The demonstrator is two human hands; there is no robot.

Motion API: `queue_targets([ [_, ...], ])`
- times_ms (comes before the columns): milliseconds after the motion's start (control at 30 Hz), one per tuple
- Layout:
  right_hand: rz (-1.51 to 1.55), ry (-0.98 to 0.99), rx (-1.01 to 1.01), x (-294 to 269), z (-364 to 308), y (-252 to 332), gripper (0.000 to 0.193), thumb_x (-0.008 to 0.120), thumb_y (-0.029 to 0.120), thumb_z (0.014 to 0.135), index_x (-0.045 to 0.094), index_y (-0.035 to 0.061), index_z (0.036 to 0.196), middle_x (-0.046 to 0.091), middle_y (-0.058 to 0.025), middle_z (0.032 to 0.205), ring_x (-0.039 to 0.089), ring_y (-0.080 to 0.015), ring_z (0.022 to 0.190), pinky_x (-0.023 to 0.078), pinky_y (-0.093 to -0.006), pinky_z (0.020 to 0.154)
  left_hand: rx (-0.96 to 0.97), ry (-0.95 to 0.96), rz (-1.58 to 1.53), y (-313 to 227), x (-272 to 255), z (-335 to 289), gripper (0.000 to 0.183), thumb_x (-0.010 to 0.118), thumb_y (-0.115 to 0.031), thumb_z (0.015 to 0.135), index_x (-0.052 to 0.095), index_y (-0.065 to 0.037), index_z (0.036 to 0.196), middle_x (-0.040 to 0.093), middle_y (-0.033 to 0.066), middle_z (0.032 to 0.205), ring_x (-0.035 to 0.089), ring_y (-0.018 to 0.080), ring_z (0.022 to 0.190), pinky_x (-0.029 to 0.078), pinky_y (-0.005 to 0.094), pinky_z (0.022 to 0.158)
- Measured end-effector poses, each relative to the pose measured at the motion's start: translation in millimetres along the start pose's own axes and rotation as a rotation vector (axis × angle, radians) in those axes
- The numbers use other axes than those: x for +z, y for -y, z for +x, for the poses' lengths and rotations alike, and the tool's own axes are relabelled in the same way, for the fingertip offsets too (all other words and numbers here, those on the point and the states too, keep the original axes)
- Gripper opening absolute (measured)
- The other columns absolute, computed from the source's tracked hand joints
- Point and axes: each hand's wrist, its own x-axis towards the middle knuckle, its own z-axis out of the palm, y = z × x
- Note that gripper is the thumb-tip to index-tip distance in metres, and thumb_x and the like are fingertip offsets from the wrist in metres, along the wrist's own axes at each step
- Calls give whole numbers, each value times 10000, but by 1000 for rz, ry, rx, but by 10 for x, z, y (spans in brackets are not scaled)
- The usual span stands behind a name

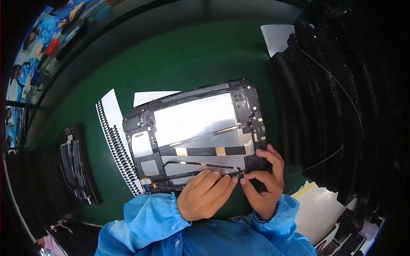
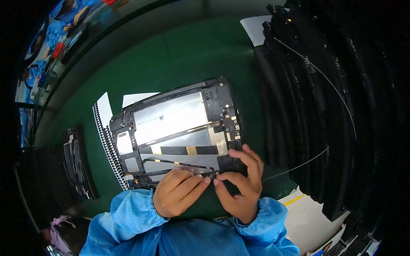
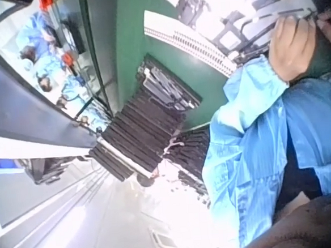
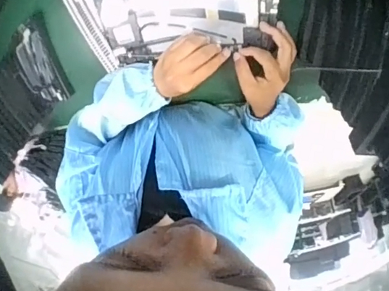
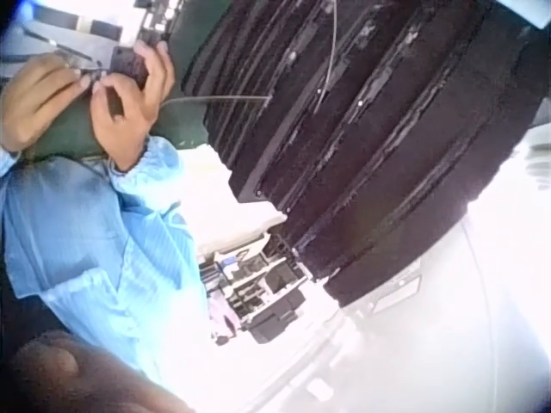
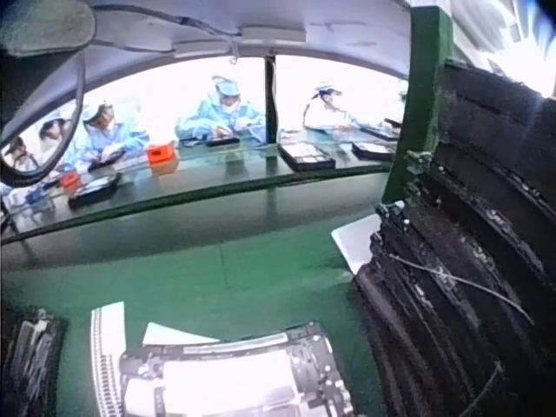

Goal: The person assembles tablet frames by peeling adhesive strips from a backing sheet, sticking them onto internal cables and components, pressing the parts into place by hand, and stacking the tablet frames.

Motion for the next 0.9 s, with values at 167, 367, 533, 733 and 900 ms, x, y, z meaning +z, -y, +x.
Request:
queue_targets([
  [167,21,-29,8,36,19,9,183,684,-9,592,569,69,710,506,-118,1106,393,-365,1126,336,-431,928,62,-22,45,4,23,-22,370,570,-64,541,611,70,883,557,145,855,523,250,764,489,351,663],
  [367,24,-119,-52,104,-2,24,196,692,-17,584,560,62,705,511,-116,1094,415,-359,1094,352,-426,901,122,-28,108,-11,50,-34,351,575,-57,546,605,84,866,544,163,878,517,277,793,487,359,676],
  [533,77,-117,-45,101,-16,-54,230,660,-49,604,561,38,792,501,-122,1100,442,-300,1084,355,-377,910,-19,-14,-30,-62,-83,-58,305,593,-23,597,608,59,891,551,173,907,536,298,866,469,383,727],
  [733,340,-241,135,24,-92,-142,362,592,19,729,501,-12,1078,442,-136,1190,445,-249,1087,340,-324,934,-453,-376,104,-251,-764,-736,300,533,-52,766,578,-34,1063,519,165,1091,536,282,942,440,358,780],
  [900,90,-163,150,104,-23,-156,406,567,147,804,462,-28,1154,434,-165,1208,408,-288,1118,299,-347,962,-1062,-537,-524,149,-569,-903,518,486,-156,852,303,38,1296,324,190,1338,306,293,1238,247,355,1002],
])
